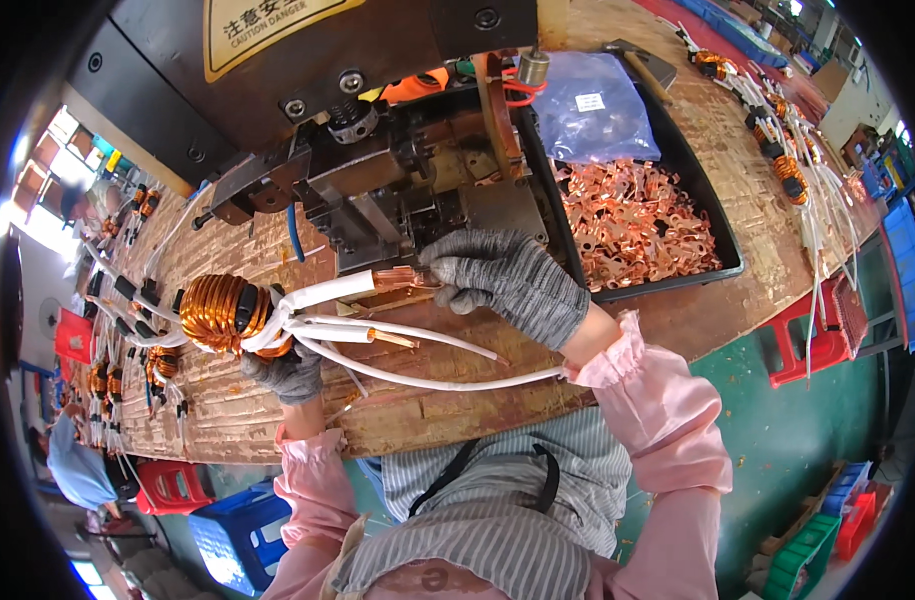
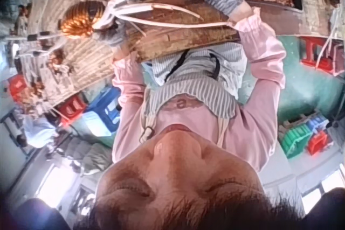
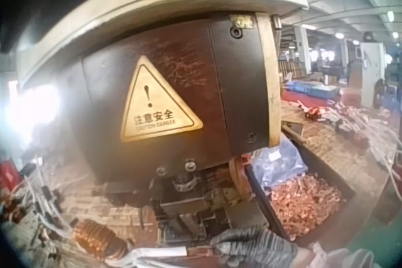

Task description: The person assembles electrical components by inserting copper terminals into the ends of white insulated wires attached to a copper coil. They use a manual press machine to crimp the terminals onto the wires and then place the finished units on a wooden workbench.

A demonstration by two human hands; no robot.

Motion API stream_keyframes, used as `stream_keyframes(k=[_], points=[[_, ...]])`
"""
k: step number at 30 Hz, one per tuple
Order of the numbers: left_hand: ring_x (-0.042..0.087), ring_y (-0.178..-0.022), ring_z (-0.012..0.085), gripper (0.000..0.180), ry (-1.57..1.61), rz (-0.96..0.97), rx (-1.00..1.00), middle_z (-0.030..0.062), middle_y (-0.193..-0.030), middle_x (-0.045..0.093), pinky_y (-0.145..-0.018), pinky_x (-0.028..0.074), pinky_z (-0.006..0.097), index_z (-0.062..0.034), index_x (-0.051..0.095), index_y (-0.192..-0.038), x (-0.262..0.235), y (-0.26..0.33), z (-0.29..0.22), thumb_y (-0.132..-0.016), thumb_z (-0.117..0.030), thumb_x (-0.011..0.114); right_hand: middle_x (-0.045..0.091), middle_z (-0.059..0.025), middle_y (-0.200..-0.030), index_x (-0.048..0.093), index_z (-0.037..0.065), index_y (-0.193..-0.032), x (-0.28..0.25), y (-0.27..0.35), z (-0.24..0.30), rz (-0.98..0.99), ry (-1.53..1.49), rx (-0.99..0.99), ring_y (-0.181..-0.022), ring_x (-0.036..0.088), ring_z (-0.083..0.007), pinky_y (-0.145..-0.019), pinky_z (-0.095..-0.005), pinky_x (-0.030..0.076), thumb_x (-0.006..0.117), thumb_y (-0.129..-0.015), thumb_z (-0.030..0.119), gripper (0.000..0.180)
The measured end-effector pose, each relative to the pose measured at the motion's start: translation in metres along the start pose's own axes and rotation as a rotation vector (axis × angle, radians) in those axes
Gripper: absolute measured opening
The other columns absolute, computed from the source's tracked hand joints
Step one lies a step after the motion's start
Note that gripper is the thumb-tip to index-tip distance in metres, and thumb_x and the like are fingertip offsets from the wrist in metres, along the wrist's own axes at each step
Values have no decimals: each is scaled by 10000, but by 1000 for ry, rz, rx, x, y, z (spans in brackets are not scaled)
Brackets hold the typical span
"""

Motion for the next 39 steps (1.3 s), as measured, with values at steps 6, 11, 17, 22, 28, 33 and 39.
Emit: stream_keyframes(k=[6, 11, 17, 22, 28, 33, 39], points=[[505, -1070, 320, 825, -13, -17, -80, 181, -1236, 450, -809, 526, 456, -34, 357, -1277, 0, -3, 6, -617, -328, 755, 625, -66, -858, 590, 7, -1032, -9, -10, 7, -40, -11, -89, -719, 604, -127, -657, -233, 510, 593, -835, 125, 229], [500, -1078, 327, 817, -33, -106, -43, 174, -1231, 458, -821, 516, 478, -28, 360, -1270, -7, -4, 3, -618, -315, 761, 624, -78, -857, 588, -6, -1019, -11, -17, 12, -68, -10, -107, -721, 617, -139, -654, -241, 531, 578, -842, 106, 210], [479, -1113, 309, 807, -10, -112, -91, 134, -1244, 460, -889, 462, 500, -53, 369, -1271, -14, -2, 4, -617, -298, 772, 615, -91, -872, 586, -24, -1005, -12, -23, 12, -27, -29, -121, -736, 625, -153, -655, -243, 539, 567, -846, 87, 195], [458, -1132, 287, 827, -104, -151, -101, 101, -1258, 449, -915, 447, 478, -80, 373, -1275, -20, -3, 4, -601, -316, 790, 615, -95, -874, 588, -29, -993, -16, -29, 13, -32, -60, -130, -736, 625, -151, -655, -246, 539, 572, -842, 88, 191], [537, -1024, 288, 704, -58, -156, -82, 117, -1183, 513, -766, 533, 424, -63, 425, -1230, -13, -7, 8, -643, -275, 751, 621, -87, -862, 590, -21, -989, -18, -37, 13, -53, -101, -135, -724, 623, -144, -652, -234, 532, 572, -841, 92, 187], [547, -999, 245, 680, -138, -184, -57, 96, -1168, 522, -716, 549, 381, -69, 425, -1229, -12, -6, 6, -658, -271, 735, 618, -99, -863, 581, -32, -996, -20, -46, 8, -54, -164, -107, -726, 627, -155, -667, -246, 542, 569, -845, 91, 195], [523, -1046, 262, 731, -114, -163, -83, 107, -1184, 504, -793, 526, 420, -62, 405, -1237, -17, -6, 4, -630, -262, 759, 628, -102, -812, 601, -13, -945, -22, -44, 16, -96, -115, -171, -697, 644, -170, -615, -252, 558, 589, -819, 50, 142]])
Point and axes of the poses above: each hand's wrist, its own y-axis away from the middle knuckle, its own x-axis out of the palm, z = x × y, the point moved 10 cm from there along -y, towards the middle knuckle
